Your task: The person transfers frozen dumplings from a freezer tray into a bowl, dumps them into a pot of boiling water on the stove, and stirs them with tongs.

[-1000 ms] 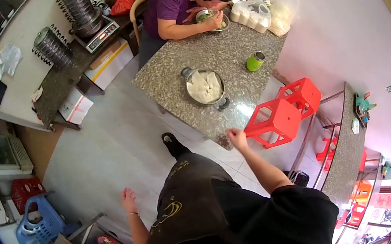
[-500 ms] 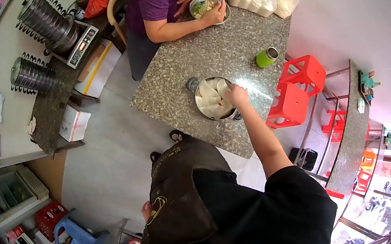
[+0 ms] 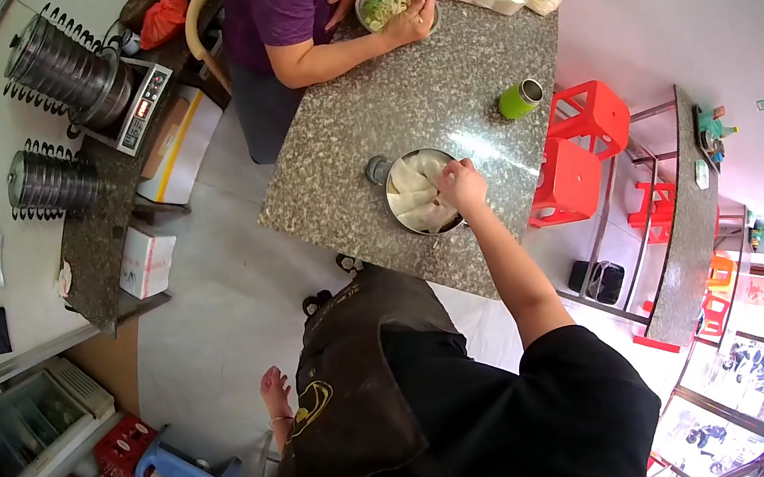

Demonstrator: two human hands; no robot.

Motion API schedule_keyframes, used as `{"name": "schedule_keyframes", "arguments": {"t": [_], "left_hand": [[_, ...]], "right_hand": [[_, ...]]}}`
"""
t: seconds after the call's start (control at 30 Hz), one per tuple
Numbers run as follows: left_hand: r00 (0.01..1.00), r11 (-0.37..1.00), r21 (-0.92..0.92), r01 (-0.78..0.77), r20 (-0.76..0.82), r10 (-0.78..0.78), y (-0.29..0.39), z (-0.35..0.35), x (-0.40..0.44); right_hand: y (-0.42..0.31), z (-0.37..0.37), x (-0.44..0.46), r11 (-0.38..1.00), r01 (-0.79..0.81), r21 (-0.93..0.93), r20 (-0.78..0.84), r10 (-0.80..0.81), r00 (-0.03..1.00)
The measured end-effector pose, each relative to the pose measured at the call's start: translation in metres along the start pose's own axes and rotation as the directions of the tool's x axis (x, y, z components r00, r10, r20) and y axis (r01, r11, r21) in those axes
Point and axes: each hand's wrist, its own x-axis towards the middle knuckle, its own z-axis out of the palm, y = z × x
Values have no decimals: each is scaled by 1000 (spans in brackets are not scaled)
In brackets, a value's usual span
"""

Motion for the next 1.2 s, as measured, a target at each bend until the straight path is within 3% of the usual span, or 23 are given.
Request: {"name": "schedule_keyframes", "arguments": {"t": [0.07,0.13,0.23,0.3,0.43,0.5,0.57,0.63,0.67,0.73,0.77,0.8,0.87,1.03,1.1,1.13,1.17,1.2], "left_hand": [[1000,997,70,12,17,-14,6,3,-2],[999,990,137,21,31,-25,6,7,-2],[997,992,113,63,43,-68,-16,6,3],[992,998,13,-63,111,61,-51,-5,25],[984,990,-107,-95,139,109,-65,-5,32],[991,995,7,100,91,-100,-36,6,15],[992,996,56,64,104,-70,-23,14,13],[992,994,107,26,120,-39,-10,23,9],[995,992,129,14,96,-27,-4,28,9],[998,989,148,-5,66,-5,5,34,8],[997,985,172,-11,74,-2,9,35,7],[997,980,198,-18,82,2,14,37,7],[997,971,237,-34,79,16,14,37,10],[981,984,140,108,146,-128,13,50,41],[981,996,82,28,191,-43,59,86,39],[949,991,88,-104,307,72,117,119,9],[897,980,17,-199,406,176,173,155,-29],[780,967,-143,-212,571,256,225,183,-65]], "right_hand": [[5,3,-3,998,57,-23,-67,-59,996],[5,3,-3,995,47,82,-15,-46,999],[0,-9,-1,998,53,-23,69,-52,996],[10,-7,4,998,34,54,59,-37,998],[11,-39,3,972,-38,231,98,16,995],[21,-40,6,959,0,282,63,-19,998],[27,-34,7,943,34,331,29,-46,999],[30,-30,9,749,-1,662,-10,10,1000],[22,-40,7,747,3,665,-13,7,1000],[2,-65,-1,416,-327,849,274,183,944],[-5,-78,-6,231,-397,888,374,140,917],[-12,-88,-10,226,-391,892,370,132,920],[-27,-111,-14,-109,-451,886,457,31,889],[-77,-193,-35,-318,-542,778,525,-146,839],[-102,-238,-48,-334,-602,725,553,-237,799],[-119,-267,-59,-289,-625,725,555,-292,779],[-133,-291,-69,-256,-633,730,540,-351,765],[-146,-314,-78,-217,-638,738,525,-410,746]]}}
